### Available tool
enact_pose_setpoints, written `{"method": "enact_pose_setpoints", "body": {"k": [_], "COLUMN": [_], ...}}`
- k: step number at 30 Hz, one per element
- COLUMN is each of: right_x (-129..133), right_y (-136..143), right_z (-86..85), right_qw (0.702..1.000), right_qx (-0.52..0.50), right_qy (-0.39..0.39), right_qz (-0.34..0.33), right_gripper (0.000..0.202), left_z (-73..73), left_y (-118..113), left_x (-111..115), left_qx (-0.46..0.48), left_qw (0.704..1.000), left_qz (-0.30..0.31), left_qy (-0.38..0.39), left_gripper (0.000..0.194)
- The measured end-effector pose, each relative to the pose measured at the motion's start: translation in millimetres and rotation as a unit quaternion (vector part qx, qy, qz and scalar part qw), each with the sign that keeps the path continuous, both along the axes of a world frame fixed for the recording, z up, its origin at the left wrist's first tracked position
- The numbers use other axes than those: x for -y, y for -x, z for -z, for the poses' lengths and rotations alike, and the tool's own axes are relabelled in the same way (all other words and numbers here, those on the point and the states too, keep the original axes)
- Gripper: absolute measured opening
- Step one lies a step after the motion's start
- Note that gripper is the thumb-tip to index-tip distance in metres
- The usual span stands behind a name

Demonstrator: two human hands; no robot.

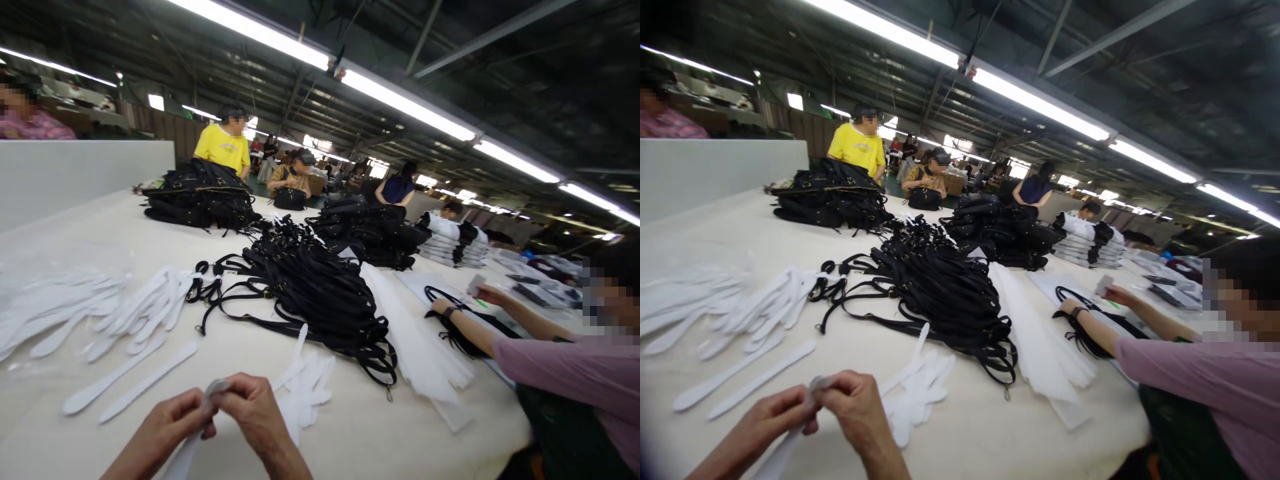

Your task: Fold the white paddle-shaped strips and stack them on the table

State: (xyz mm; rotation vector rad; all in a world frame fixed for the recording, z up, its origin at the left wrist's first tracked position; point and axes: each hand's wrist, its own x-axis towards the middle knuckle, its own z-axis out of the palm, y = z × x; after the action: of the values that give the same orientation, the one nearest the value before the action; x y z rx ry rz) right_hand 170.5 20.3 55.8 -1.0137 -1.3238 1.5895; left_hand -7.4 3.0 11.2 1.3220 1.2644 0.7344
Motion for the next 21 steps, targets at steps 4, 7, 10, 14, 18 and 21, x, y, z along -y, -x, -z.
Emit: {"method": "enact_pose_setpoints", "body": {"k": [4, 7, 10, 14, 18, 21], "right_x": [-2.5, -2.4, -3.1, -5.7, -7.0, -10.9], "right_y": [6.3, 7.6, 7.1, 6.0, 6.6, 3.0], "right_z": [6.9, 10.7, 12.4, 13.9, 22.8, 35.8], "right_qw": [0.999, 0.997, 0.996, 0.996, 0.993, 0.988], "right_qx": [-0.009, -0.003, 0.003, -0.006, -0.027, -0.065], "right_qy": [0.010, 0.017, 0.018, 0.027, 0.025, 0.013], "right_qz": [0.047, 0.076, 0.092, 0.090, 0.113, 0.136], "right_gripper": [0.008, 0.014, 0.014, 0.011, 0.018, 0.029], "left_z": [-10.2, -12.5, -7.5, 3.9, 8.9, 9.6], "left_y": [-6.8, -10.9, -10.6, -12.9, -20.3, -15.0], "left_x": [4.1, 6.1, 5.4, 3.7, 1.6, -4.1], "left_qx": [0.022, 0.035, 0.059, 0.154, 0.231, 0.312], "left_qw": [0.997, 0.989, 0.985, 0.969, 0.944, 0.901], "left_qz": [-0.076, -0.138, -0.161, -0.194, -0.233, -0.289], "left_qy": [-0.013, -0.042, -0.038, 0.012, 0.042, 0.088], "left_gripper": [0.040, 0.038, 0.038, 0.042, 0.042, 0.039]}}
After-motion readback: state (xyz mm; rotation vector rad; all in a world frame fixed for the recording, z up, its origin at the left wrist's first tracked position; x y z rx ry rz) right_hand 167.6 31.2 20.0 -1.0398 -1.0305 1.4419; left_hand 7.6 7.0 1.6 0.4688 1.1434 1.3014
